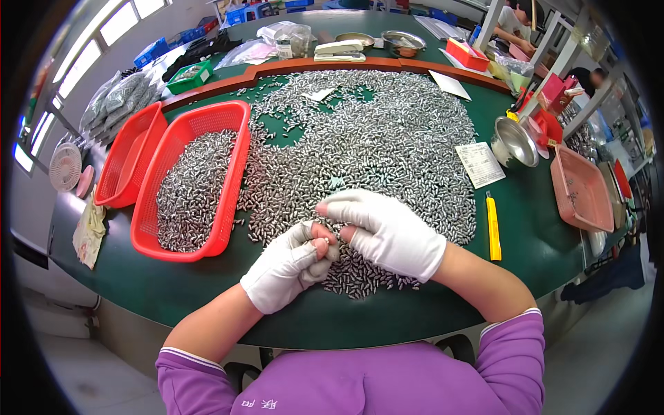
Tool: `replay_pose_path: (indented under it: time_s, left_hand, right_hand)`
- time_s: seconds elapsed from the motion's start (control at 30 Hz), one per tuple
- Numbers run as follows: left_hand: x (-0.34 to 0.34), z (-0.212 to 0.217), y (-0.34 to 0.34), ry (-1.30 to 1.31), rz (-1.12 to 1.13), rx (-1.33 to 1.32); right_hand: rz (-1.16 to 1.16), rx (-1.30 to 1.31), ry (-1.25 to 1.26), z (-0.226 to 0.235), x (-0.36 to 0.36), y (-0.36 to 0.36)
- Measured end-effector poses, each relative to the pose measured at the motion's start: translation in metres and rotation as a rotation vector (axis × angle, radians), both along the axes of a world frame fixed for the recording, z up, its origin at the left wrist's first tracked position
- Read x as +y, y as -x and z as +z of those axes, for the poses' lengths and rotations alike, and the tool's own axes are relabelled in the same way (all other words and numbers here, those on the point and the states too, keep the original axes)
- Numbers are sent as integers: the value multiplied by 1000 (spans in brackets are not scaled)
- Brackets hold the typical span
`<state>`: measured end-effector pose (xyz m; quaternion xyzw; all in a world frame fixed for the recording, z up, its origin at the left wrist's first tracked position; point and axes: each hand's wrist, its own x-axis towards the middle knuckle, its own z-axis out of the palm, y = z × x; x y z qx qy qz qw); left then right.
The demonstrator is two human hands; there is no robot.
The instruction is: Sorting and inspecting small metallic pins at an industrial workbench.
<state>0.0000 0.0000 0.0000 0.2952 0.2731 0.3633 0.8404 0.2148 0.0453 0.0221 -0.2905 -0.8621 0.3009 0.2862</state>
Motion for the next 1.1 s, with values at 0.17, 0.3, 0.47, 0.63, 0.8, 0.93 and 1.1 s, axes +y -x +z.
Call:
replay_pose_path:
  time_s: [0.17, 0.3, 0.47, 0.63, 0.8, 0.93, 1.1]
  left_hand:
    - [3, 0, -1, -8, 7, -48]
    - [4, 0, 0, 17, 20, -76]
    - [5, 0, 2, 46, 1, -101]
    - [4, 1, 0, 60, -10, -102]
    - [1, 1, -1, 43, -21, -105]
    - [5, 1, -1, 6, -49, -53]
    - [2, 2, -2, 34, 14, -53]
  right_hand:
    - [-198, -382, -296, -12, 11, -12]
    - [-223, -425, -279, -12, 11, -5]
    - [-259, -365, -316, -7, 9, -2]
    - [-90, 92, -271, 9, 4, 1]
    - [-26, 119, -286, 7, -5, 10]
    - [-31, 159, -261, 6, -1, 6]
    - [-254, -407, -311, -3, 6, -8]
